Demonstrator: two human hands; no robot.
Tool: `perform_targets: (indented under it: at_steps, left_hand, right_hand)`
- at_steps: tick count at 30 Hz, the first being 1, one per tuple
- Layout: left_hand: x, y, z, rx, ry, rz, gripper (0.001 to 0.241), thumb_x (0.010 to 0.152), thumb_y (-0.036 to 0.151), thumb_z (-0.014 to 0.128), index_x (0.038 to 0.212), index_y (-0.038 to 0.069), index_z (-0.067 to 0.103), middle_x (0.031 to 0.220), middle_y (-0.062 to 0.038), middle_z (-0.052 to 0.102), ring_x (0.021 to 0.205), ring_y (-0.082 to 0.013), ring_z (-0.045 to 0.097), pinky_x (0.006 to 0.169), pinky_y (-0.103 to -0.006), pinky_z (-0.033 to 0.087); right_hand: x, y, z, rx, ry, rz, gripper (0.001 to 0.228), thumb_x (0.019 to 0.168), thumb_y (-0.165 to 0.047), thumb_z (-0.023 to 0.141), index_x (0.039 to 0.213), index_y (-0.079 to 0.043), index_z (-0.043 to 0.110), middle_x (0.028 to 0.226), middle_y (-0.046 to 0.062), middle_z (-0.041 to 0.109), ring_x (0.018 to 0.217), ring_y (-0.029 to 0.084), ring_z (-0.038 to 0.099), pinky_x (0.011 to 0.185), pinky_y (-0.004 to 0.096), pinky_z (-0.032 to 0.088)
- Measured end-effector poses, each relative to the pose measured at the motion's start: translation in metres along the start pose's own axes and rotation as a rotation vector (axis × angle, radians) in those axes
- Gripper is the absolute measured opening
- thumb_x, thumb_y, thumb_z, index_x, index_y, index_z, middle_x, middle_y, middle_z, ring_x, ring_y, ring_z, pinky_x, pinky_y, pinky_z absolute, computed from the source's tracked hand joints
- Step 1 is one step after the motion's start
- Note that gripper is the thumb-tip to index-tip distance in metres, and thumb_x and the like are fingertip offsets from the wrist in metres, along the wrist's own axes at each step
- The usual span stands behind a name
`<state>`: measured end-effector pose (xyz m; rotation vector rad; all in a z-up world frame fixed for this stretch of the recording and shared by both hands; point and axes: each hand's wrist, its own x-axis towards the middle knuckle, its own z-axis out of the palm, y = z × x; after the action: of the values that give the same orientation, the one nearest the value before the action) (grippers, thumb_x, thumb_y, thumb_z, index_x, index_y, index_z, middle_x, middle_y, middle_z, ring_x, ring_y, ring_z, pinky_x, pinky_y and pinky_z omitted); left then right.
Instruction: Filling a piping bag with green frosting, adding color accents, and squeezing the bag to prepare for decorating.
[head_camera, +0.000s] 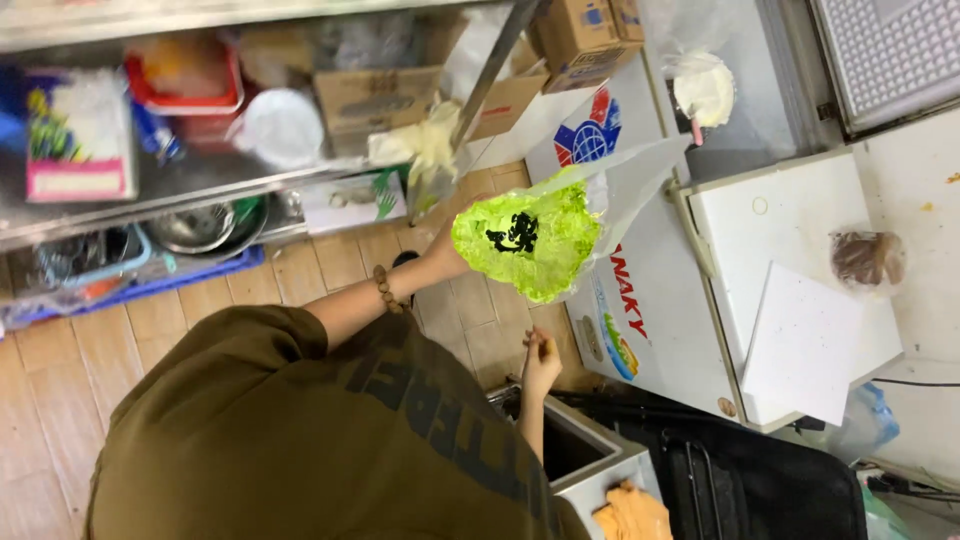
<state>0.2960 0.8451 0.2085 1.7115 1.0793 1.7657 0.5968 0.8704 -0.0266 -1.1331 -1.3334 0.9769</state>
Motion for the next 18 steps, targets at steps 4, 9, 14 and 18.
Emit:
perform_targets:
  at_steps: [4,9,14,18]
  left_hand:
    - [0.087,-0.032,0.015,0.168,-0.112,0.025,0.053,0.084,0.017,0.087,0.131,0.006,0.065,0.129,-0.009,0.073,0.117,-0.0207,0.069,0.105,-0.0346,0.054]
    - [0.156,-0.055,0.017,0.182,-0.236,-0.091,0.060,0.079,0.022,0.089,0.131,0.005,0.063,0.128,-0.011,0.071,0.118,-0.0226,0.067,0.099,-0.0374,0.053]
    - [0.202,-0.099,0.021,0.226,-0.016,-0.025,0.073,0.071,0.024,0.092,0.132,0.002,0.058,0.127,-0.013,0.068,0.118,-0.0254,0.065,0.101,-0.0382,0.051]
    - [0.236,-0.165,0.019,0.113,0.087,-0.119,0.076,0.069,0.027,0.092,0.132,0.002,0.056,0.127,-0.013,0.066,0.119,-0.0276,0.062,0.103,-0.0403,0.049]
  right_hand:
    - [0.100,-0.039,0.031,-0.019,0.031,-0.005,0.019,0.101,-0.009,0.060,0.114,0.000,0.070,0.097,0.008,0.073,0.085,0.013,0.070,0.080,0.029,0.058]
    - [0.199,-0.037,0.053,0.152,0.153,-0.068,0.011,0.104,-0.007,0.062,0.109,0.001,0.067,0.098,0.007,0.071,0.087,0.015,0.069,0.083,0.030,0.058]
    - [0.327,-0.029,0.051,0.331,0.178,-0.055,0.017,0.101,-0.006,0.060,0.116,-0.003,0.066,0.104,0.007,0.072,0.094,0.014,0.070,0.089,0.030,0.059]
    - [0.478,-0.035,0.046,0.254,0.135,-0.085,0.015,0.103,-0.007,0.062,0.116,-0.001,0.067,0.109,0.007,0.071,0.094,0.014,0.067,0.085,0.030,0.058]
